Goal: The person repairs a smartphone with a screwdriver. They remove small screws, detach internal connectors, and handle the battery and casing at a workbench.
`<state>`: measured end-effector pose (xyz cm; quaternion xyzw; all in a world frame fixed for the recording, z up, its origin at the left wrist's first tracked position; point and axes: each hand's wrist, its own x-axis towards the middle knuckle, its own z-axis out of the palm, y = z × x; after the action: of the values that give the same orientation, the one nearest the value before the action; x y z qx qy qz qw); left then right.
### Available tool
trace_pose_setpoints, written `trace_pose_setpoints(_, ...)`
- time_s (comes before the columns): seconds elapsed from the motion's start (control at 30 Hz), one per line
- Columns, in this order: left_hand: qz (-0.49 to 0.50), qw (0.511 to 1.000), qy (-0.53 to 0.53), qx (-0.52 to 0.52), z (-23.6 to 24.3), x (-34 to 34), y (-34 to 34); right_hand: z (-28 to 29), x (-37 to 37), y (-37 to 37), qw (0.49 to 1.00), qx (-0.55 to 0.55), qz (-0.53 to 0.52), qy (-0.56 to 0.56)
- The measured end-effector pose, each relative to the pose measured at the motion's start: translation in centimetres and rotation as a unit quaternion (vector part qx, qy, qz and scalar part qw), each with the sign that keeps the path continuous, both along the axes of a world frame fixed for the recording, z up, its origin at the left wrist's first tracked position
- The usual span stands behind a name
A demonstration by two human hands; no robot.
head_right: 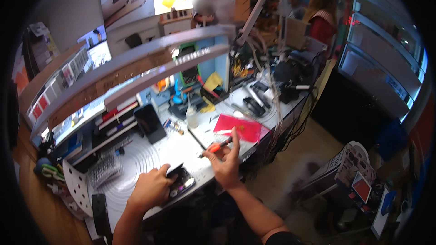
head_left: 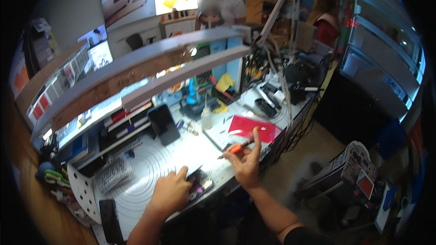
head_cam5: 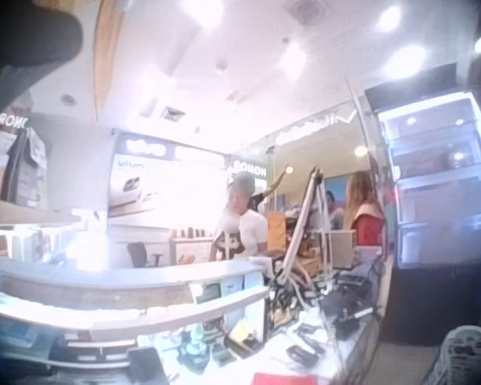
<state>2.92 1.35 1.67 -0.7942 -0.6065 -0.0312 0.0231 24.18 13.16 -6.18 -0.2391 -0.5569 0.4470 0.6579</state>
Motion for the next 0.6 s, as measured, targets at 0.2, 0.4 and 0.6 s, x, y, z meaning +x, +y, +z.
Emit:
trace_pose_setpoints(0.2,-0.042,0.999,-0.001,0.009,-0.4,0.8,0.6,0.5,1.3,-3.4,1.000,-0.003,0.009,-0.007)
trace_pose_setpoints(0.4,-0.029,0.999,-0.037,-0.015,0.4,0.1,0.6,-0.4,-0.7,-4.1,0.999,-0.018,0.045,0.015)
trace_pose_setpoints(0.6,-0.026,0.999,-0.028,-0.020,0.8,0.4,0.5,-0.4,-1.6,-5.4,0.998,-0.022,0.054,0.032)
